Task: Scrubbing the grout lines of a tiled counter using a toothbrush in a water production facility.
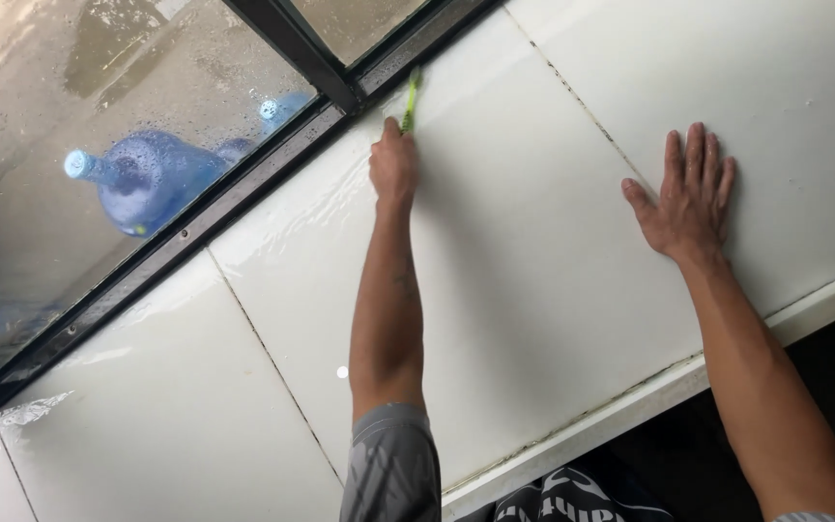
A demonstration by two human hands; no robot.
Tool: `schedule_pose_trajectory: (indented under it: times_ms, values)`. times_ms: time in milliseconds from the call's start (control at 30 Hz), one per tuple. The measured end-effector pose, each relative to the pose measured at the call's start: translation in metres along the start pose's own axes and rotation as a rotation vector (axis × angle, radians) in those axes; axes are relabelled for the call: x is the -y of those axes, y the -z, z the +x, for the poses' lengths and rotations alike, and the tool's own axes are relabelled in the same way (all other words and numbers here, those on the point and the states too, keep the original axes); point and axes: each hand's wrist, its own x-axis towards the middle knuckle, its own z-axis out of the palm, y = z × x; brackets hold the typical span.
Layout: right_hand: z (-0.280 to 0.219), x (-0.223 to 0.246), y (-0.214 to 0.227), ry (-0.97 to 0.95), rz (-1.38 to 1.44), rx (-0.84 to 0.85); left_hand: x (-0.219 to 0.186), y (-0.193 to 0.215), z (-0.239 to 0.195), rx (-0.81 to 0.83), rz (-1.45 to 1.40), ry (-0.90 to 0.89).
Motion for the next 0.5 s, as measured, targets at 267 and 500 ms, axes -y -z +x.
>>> schedule_pose_trajectory:
  times_ms: [267, 500]
  values:
    - [-0.003, -0.001, -0.001, 0.095, -0.082, -0.129, 0.046, 0.051, -0.02, -0.065, 0.071, 0.042]
    - [0.004, -0.007, -0.001, -0.074, 0.043, 0.082, -0.033, -0.016, 0.027, -0.024, 0.177, -0.143]
